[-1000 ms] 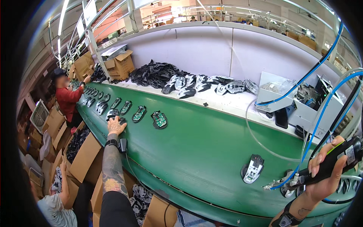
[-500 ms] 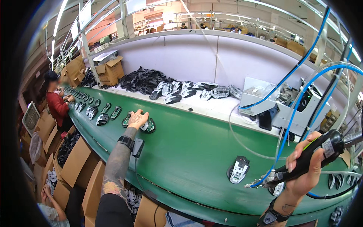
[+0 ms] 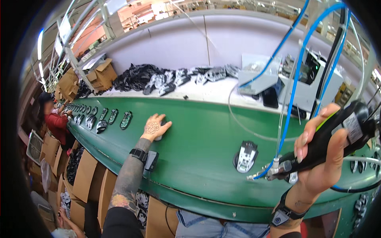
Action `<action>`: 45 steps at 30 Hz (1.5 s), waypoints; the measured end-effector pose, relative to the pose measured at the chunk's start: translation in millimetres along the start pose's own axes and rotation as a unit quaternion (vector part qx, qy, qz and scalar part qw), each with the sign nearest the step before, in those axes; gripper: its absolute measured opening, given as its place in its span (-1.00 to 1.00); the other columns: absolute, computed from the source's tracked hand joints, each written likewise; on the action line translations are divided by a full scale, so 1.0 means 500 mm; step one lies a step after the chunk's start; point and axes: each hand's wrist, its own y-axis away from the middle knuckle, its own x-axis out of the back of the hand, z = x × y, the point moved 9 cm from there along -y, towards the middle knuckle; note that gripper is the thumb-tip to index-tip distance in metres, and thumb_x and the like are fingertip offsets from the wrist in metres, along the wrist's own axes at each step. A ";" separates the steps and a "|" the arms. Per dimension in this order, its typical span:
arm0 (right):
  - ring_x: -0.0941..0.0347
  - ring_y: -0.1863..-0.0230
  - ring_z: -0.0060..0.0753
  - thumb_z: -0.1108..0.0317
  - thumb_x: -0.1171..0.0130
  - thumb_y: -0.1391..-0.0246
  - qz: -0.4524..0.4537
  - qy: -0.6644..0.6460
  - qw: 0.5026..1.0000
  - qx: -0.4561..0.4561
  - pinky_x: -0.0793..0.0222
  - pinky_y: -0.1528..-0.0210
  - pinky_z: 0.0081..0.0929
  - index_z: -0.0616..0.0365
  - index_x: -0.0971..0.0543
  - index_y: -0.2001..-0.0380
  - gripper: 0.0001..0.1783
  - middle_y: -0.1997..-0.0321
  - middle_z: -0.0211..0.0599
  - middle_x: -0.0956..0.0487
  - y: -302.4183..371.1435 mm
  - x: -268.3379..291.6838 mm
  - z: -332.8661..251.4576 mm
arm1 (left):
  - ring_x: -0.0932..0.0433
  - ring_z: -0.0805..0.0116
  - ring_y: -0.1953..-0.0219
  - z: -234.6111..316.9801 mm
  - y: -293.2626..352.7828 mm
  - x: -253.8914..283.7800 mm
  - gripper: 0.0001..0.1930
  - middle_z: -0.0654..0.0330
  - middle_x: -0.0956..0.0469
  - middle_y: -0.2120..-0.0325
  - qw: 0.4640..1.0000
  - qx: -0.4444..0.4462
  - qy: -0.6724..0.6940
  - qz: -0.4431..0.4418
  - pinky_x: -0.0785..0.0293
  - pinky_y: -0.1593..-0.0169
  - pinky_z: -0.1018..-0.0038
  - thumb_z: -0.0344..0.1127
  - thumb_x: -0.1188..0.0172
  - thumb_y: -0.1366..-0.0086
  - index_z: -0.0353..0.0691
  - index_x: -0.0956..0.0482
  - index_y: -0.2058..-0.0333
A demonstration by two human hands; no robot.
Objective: Assemble the components of computer mice on a conveyor belt using a pneumatic screwdriver.
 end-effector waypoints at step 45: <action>-0.27 0.62 -0.46 -0.36 0.14 -0.07 0.001 -0.059 0.984 0.171 -0.18 0.50 -0.49 0.19 -0.31 0.03 -0.23 0.37 -0.17 -0.45 0.004 0.051 -0.054 | -0.48 0.12 0.13 0.568 0.385 -0.184 -0.31 -0.02 -0.36 0.08 0.395 0.029 0.844 -0.362 -0.51 0.10 0.05 -0.26 -0.02 -0.08 -0.10 -0.07 -0.24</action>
